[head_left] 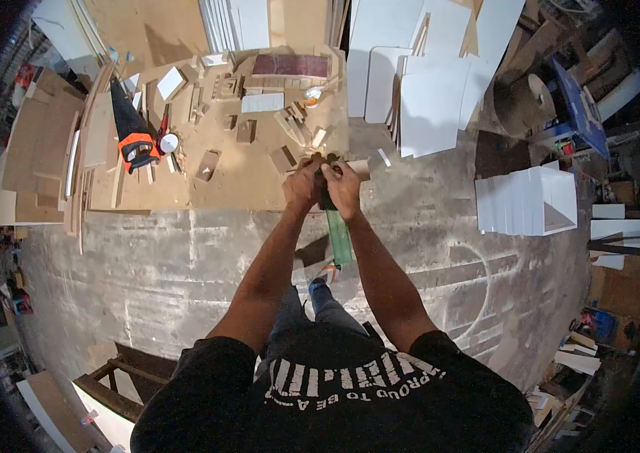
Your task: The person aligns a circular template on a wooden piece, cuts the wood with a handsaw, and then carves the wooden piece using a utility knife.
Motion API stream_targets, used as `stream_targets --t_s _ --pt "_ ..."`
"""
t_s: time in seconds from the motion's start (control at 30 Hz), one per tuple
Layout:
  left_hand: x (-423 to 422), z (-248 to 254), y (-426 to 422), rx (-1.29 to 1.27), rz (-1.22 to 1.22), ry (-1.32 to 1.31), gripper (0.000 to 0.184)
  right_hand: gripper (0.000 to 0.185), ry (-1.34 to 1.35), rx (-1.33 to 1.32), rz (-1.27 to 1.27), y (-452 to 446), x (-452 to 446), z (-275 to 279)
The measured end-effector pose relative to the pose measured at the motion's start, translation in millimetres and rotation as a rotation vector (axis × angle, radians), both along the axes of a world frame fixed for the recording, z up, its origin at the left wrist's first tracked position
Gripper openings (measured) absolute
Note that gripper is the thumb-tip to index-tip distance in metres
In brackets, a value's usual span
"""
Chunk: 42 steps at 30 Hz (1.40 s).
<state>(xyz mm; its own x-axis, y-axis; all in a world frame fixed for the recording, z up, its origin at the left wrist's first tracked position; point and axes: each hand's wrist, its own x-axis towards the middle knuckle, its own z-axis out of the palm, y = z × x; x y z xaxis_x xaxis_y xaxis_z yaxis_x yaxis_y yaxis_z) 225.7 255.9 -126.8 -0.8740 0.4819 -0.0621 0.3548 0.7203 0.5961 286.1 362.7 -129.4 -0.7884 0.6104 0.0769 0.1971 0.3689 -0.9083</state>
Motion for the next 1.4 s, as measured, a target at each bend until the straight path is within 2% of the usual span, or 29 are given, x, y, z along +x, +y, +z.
stream_targets --t_s 0.07,0.1,0.17,0.2,0.27,0.33,0.43,0.53,0.57,0.67,0.8,0.97,1.07,1.17,1.27,1.37,1.4 --pt "1.7 0.1 0.9 0.005 -0.005 0.014 0.035 0.027 -0.091 -0.044 0.023 8.2 -22.7 -24.1" --pt "-4.1 -9.4 6.0 -0.18 0.017 -0.066 0.037 0.024 -0.11 -0.065 0.001 10.9 -29.4 -41.6" --pt "-1.2 -5.8 1.9 -0.012 -0.001 -0.011 0.036 0.021 -0.051 0.023 -0.058 10.4 -19.8 2.3" --pt "0.2 -1.6 1.1 0.073 -0.006 0.015 0.036 0.02 0.08 -0.176 -0.115 19.1 -16.2 -0.8" --pt "2.6 8.2 3.1 0.042 0.031 -0.018 0.031 0.018 0.35 -0.572 -0.22 53.3 -9.2 -12.8" --pt "3.2 7.2 2.6 0.02 0.043 -0.04 0.031 0.011 0.501 -0.932 -0.255 90.8 -1.9 22.6" --pt "2.2 10.1 2.2 -0.004 0.039 -0.052 0.032 0.019 0.209 -0.68 -0.12 136.5 8.5 27.8" --pt "6.0 21.1 3.1 -0.007 0.044 -0.044 0.026 0.032 -0.094 0.199 0.376 121.3 5.1 13.4" --pt "4.1 13.7 1.5 0.003 0.023 -0.034 0.026 0.038 -0.082 0.242 0.471 110.1 10.3 15.1" --pt "-2.6 -11.6 3.0 0.059 -0.014 -0.002 0.027 0.031 -0.126 0.111 0.519 82.8 5.2 5.8" --pt "2.1 5.0 1.8 0.036 0.01 -0.005 0.028 0.024 -0.076 0.235 0.41 68.7 -1.9 -13.8" --pt "0.4 -14.0 -0.1 0.108 -0.011 0.046 0.027 0.019 -0.146 0.237 0.336 64.1 -2.5 -11.1" --pt "1.3 -15.6 -0.8 0.143 -0.006 0.078 0.026 0.016 -0.072 0.324 0.302 63.5 -5.1 -18.2" --pt "3.4 -10.4 -2.3 0.155 -0.011 0.098 0.025 0.016 -0.209 0.306 0.297 59.8 -7.1 -1.4" --pt "3.0 -5.4 0.2 0.089 -0.027 0.078 0.026 0.023 -0.147 0.363 0.28 59.3 -6.1 -13.4" --pt "0.1 -0.4 2.8 -0.049 -0.024 0.035 0.029 0.031 0.076 0.372 0.091 48.5 6.8 -10.5" --pt "1.7 -0.2 4.0 -0.102 -0.014 0.013 0.031 0.03 -0.043 0.304 0.049 41.7 17.9 -4.2"
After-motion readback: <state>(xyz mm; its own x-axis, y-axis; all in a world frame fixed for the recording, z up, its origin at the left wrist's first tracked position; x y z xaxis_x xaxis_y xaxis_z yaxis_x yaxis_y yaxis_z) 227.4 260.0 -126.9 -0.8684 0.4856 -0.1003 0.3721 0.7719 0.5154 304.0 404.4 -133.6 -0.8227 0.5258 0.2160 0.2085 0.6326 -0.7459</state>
